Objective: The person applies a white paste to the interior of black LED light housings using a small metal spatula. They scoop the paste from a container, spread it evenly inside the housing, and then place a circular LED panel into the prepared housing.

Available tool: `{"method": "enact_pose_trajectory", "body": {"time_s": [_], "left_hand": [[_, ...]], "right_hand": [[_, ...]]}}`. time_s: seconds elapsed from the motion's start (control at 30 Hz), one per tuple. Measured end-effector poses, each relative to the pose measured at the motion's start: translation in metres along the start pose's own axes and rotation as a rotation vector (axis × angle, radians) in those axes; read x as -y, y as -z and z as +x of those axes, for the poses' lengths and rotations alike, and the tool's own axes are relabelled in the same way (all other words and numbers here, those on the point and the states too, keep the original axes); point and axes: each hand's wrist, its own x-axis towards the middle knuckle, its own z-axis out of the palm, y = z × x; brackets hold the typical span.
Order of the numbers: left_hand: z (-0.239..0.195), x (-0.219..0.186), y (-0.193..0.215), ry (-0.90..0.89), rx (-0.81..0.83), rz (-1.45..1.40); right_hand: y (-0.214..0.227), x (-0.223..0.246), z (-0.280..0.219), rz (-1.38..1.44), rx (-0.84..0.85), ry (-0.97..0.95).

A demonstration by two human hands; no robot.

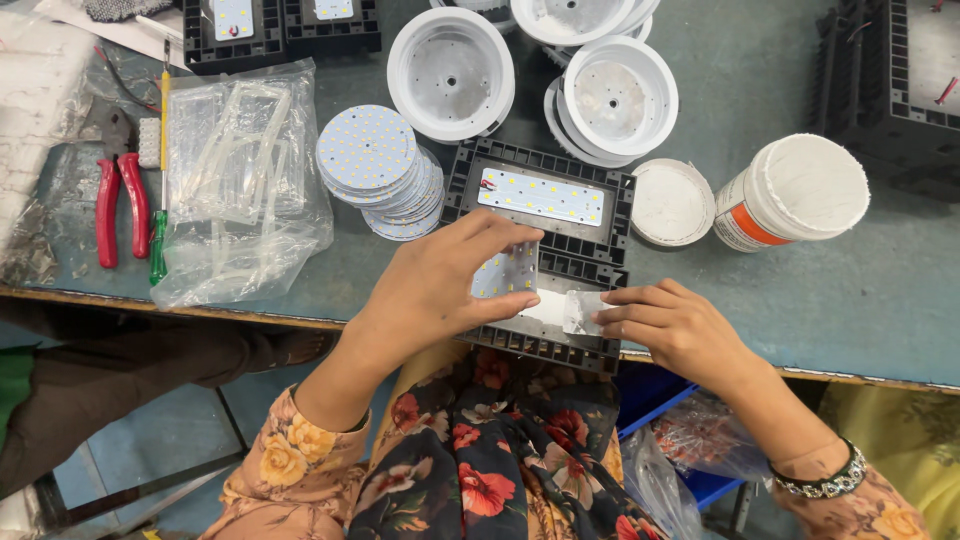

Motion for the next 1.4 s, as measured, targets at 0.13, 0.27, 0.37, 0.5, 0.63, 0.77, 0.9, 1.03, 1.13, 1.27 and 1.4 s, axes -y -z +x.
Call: {"method": "enact_pose_trajectory", "body": {"time_s": [0.13,0.27,0.37,0.5,0.63,0.77,0.9,1.03,1.13,1.27,1.4], "left_hand": [[0.000,0.000,0.000,-0.025,-0.012,0.004],[0.000,0.001,0.000,-0.017,-0.001,0.011],[0.000,0.000,0.001,-0.014,0.003,0.014],[0.001,-0.001,0.000,-0.044,-0.023,0.015],[0.002,-0.002,-0.005,-0.040,-0.009,0.034],[0.005,-0.005,-0.017,-0.082,-0.016,0.058],[0.010,-0.010,-0.050,-0.181,-0.024,0.125],[0.019,-0.012,-0.081,-0.191,0.102,0.263],[0.021,-0.010,-0.097,-0.155,0.185,0.342],[0.023,-0.006,-0.113,-0.121,0.254,0.421],[0.027,-0.003,-0.123,-0.090,0.309,0.489]], "right_hand": [[-0.001,0.003,-0.001,-0.015,-0.097,-0.044],[-0.010,0.007,0.000,-0.024,-0.131,-0.019],[-0.014,0.006,0.000,-0.020,-0.092,0.000],[-0.010,0.006,-0.004,-0.006,-0.002,-0.007],[0.001,0.008,-0.002,-0.026,0.069,0.014],[0.030,0.011,0.005,-0.031,-0.099,-0.004],[0.054,0.023,0.000,-0.006,-0.335,-0.170],[0.057,0.038,-0.013,0.070,-0.554,-0.313],[0.052,0.043,-0.026,0.158,-0.677,-0.370],[0.046,0.044,-0.041,0.201,-0.754,-0.405],[0.042,0.044,-0.051,0.259,-0.786,-0.419]]}}
